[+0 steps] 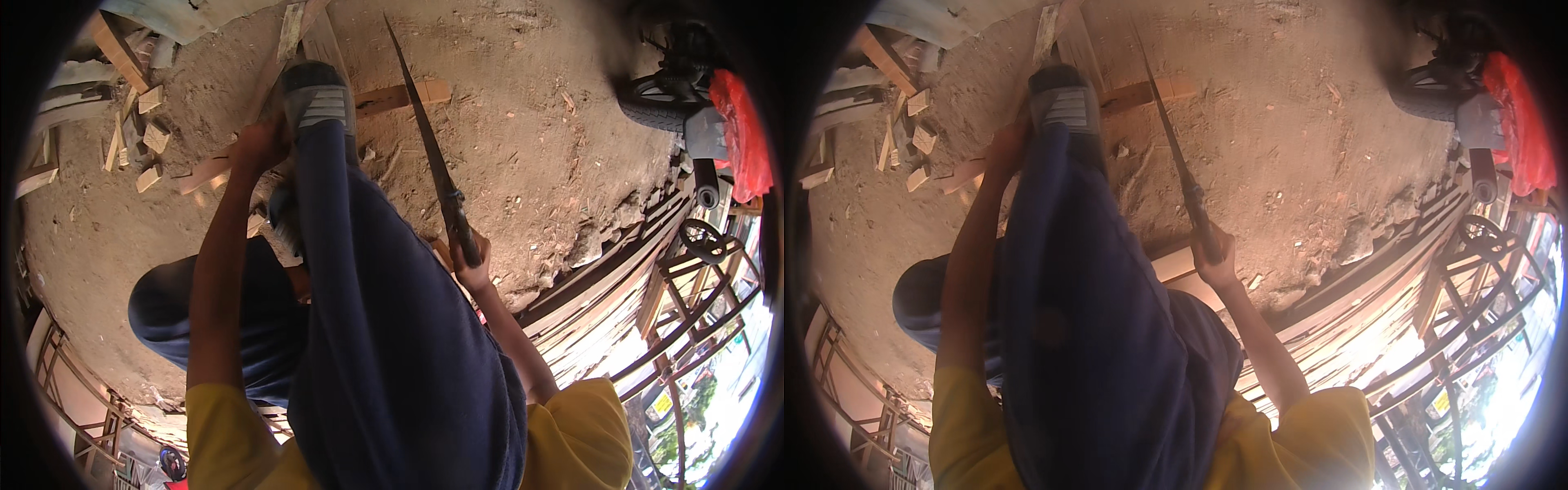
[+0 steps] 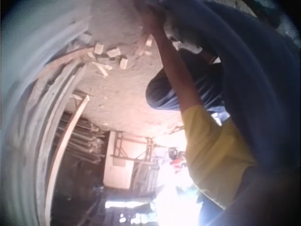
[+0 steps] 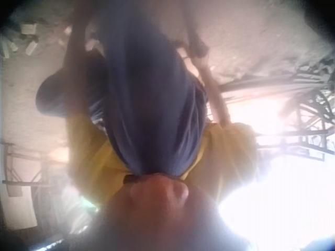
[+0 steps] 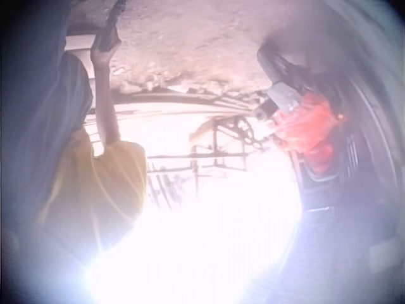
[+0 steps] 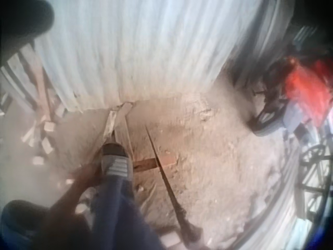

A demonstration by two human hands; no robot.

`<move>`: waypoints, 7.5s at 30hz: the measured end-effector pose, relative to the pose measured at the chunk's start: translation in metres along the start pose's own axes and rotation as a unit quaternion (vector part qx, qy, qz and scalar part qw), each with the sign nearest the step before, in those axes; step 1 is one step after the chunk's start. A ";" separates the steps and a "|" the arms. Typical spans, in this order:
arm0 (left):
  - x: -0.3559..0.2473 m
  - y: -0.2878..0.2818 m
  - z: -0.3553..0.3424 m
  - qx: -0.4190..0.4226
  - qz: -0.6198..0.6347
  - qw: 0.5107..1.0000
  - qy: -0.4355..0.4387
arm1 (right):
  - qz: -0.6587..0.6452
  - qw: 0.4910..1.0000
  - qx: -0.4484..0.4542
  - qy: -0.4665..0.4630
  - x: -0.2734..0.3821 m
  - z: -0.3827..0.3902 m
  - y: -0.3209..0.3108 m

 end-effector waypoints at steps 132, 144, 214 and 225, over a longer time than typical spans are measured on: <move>-0.016 0.065 -0.008 -0.116 0.087 0.988 -0.055 | -0.056 0.998 -0.020 0.023 0.035 -0.116 0.022; 0.008 0.084 -0.015 -0.168 0.055 0.983 -0.045 | -0.044 0.998 -0.035 0.027 0.008 -0.026 0.016; -0.017 0.030 -0.023 -0.048 -0.020 0.998 -0.019 | -0.048 0.997 -0.040 0.039 0.022 -0.098 0.026; -0.015 0.024 -0.019 -0.013 0.019 0.999 -0.023 | -0.007 0.999 -0.026 0.035 -0.018 0.028 0.002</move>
Point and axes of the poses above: each hand's wrist, its own z-axis away from the middle knuckle, its own y-axis out of the palm, x = y × z, the point moved 8 cm from there along -z, towards the middle knuckle, and after that the axes turned 2 degrees about -x, right-handed, at the moved point
